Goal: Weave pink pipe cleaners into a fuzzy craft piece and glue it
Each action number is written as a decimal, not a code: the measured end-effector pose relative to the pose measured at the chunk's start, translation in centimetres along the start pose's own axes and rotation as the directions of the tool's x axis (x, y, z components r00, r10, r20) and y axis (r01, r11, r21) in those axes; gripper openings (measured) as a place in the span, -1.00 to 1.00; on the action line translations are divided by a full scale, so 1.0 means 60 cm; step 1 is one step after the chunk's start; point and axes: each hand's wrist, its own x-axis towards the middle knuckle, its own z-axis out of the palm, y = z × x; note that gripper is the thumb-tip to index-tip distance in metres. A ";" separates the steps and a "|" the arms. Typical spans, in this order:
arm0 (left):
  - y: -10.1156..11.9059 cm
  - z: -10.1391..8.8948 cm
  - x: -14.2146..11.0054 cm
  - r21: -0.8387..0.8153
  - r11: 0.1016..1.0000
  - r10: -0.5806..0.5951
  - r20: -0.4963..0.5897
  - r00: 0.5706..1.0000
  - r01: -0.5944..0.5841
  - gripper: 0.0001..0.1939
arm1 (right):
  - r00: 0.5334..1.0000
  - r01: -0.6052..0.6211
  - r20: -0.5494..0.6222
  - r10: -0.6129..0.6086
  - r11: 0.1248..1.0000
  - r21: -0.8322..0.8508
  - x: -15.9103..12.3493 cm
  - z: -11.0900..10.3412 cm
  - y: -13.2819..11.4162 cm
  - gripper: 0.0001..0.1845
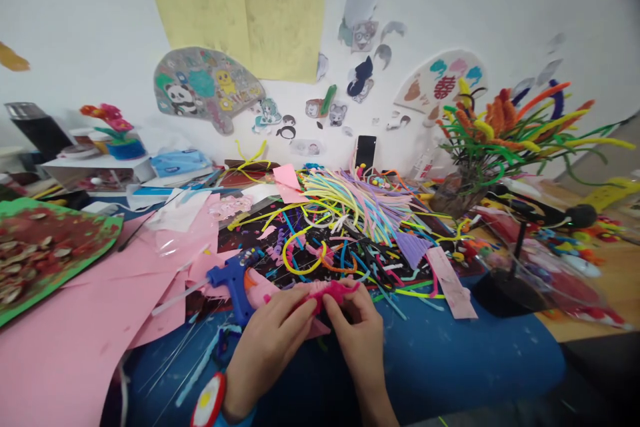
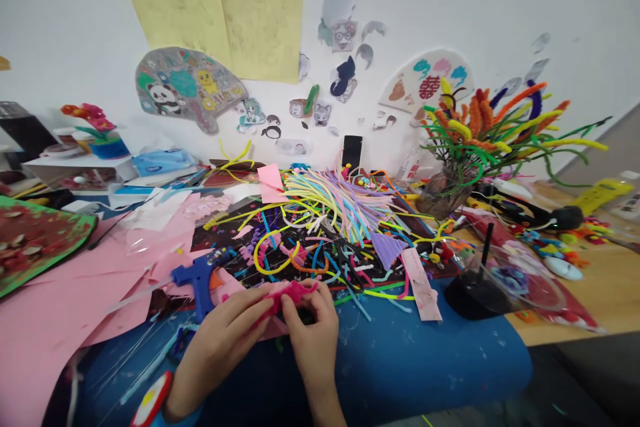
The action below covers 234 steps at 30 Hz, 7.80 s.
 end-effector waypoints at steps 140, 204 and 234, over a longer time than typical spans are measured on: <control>0.024 -0.041 0.074 -0.762 0.394 -0.677 0.138 0.723 0.514 -0.82 | 0.949 0.141 0.221 0.224 0.326 -0.935 0.203 -0.159 -0.029 -0.71; -0.035 0.026 0.172 -0.989 0.068 -0.940 -0.019 0.339 0.134 -0.72 | 0.567 0.353 0.823 -0.027 0.911 -0.213 0.148 -0.071 -0.033 -0.63; -0.034 0.031 0.173 -0.964 0.141 -0.895 -0.027 0.444 0.224 -0.79 | 0.539 0.286 0.842 0.011 0.938 -0.195 0.154 -0.090 -0.019 -0.32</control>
